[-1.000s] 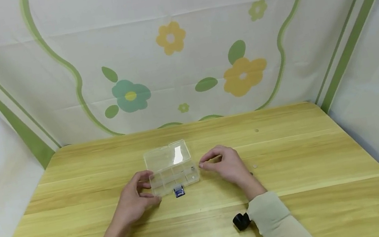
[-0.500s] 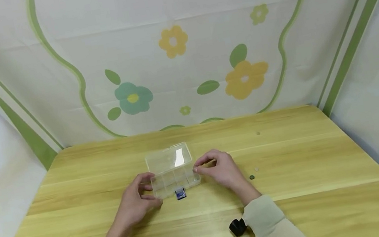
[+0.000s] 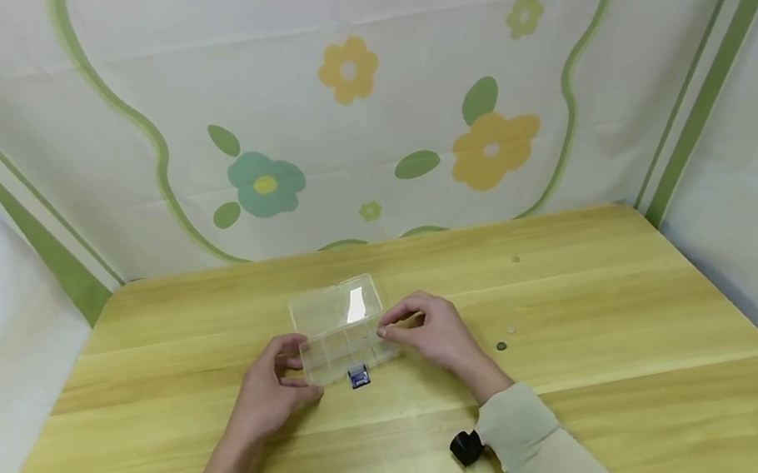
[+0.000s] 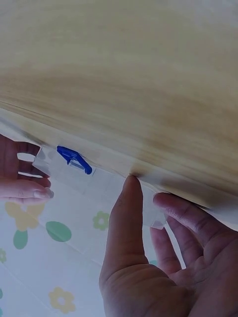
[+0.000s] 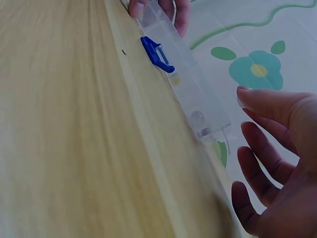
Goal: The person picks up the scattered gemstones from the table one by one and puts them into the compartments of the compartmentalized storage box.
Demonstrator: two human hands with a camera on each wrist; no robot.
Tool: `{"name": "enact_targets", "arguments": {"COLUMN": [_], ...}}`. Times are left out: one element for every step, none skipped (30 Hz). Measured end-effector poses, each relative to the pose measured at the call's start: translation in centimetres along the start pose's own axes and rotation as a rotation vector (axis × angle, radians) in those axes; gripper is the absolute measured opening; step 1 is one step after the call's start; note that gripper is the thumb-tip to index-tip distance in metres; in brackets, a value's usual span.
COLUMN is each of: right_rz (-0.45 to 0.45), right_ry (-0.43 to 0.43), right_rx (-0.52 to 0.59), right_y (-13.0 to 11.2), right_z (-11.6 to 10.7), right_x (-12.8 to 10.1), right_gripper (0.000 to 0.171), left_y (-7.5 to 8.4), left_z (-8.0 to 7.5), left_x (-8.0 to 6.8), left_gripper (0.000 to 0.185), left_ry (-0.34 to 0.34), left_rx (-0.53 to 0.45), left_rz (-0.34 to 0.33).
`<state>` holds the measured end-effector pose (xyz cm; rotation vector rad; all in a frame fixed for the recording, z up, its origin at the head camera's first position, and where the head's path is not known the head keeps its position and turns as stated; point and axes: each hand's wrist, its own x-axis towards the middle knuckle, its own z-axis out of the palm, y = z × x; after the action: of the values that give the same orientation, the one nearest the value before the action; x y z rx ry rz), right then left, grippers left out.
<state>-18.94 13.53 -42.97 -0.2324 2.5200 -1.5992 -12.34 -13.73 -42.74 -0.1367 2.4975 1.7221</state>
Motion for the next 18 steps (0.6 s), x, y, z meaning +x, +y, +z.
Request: {"name": "enact_targets", "arguments": {"right_rz": [-0.005,-0.01,-0.015,-0.019,-0.025,-0.024,-0.025,-0.025,-0.027,-0.027,-0.028,-0.027,-0.028,-0.029,-0.028,-0.026,-0.028,-0.032], "right_ry": [0.001,0.003,0.007,0.012,0.016,0.018,0.018,0.018,0.017,0.016,0.013,0.01,0.007,0.005,0.001,-0.003,-0.006,-0.01], "right_rx": [-0.001,-0.003,-0.003,-0.003,-0.005,-0.007,-0.007,-0.006,-0.008,-0.009,-0.008,-0.009,-0.01,-0.011,-0.012,-0.011,-0.012,-0.018], "right_y": [0.0,-0.1,-0.1,-0.1,-0.2,-0.2,-0.3,-0.4,-0.4,-0.5,-0.5,-0.5,-0.5,-0.5,-0.5,-0.6,-0.6,-0.6], "right_z": [0.1,0.1,0.1,0.2,0.2,0.2,0.2,0.3,0.3,0.3,0.4,0.5,0.5,0.6,0.8,0.9,1.1,1.3], "right_x": [0.1,0.2,0.2,0.3,0.4,0.4,0.4,0.4,0.5,0.5,0.4,0.4,0.4,0.3,0.2,0.1,0.0,-0.1], "right_gripper": [0.016,0.016,0.015,0.015,0.015,0.014,0.014,0.014,0.014,0.014,0.014,0.014,0.014,0.014,0.013,0.013,0.012,0.011], "left_y": [0.1,0.2,0.3,0.4,0.5,0.5,0.6,0.6,0.5,0.5,0.5,0.4,0.4,0.3,0.2,0.1,0.0,-0.2], "left_z": [-0.1,-0.1,-0.2,-0.3,-0.3,-0.3,-0.3,-0.3,-0.3,-0.2,-0.2,-0.2,-0.1,-0.1,0.0,0.0,0.0,0.1], "left_x": [0.1,0.2,0.3,0.5,0.5,0.6,0.6,0.7,0.7,0.7,0.6,0.5,0.5,0.4,0.3,0.1,0.0,-0.1], "left_gripper": [0.079,0.079,0.079,0.08,0.079,0.079,0.079,0.079,0.079,0.079,0.079,0.079,0.078,0.078,0.078,0.078,0.078,0.078], "left_ry": [-0.001,-0.001,-0.002,-0.002,-0.002,-0.002,-0.003,-0.003,-0.002,-0.002,-0.001,0.0,0.001,0.002,0.002,0.002,0.003,0.005], "left_rx": [0.003,0.007,0.015,0.02,0.024,0.025,0.027,0.03,0.029,0.024,0.02,0.018,0.016,0.014,0.014,0.014,0.013,0.013], "left_rz": [0.002,0.005,0.009,0.014,0.019,0.019,0.019,0.019,0.019,0.018,0.016,0.014,0.012,0.01,0.008,0.004,0.001,-0.001]}}
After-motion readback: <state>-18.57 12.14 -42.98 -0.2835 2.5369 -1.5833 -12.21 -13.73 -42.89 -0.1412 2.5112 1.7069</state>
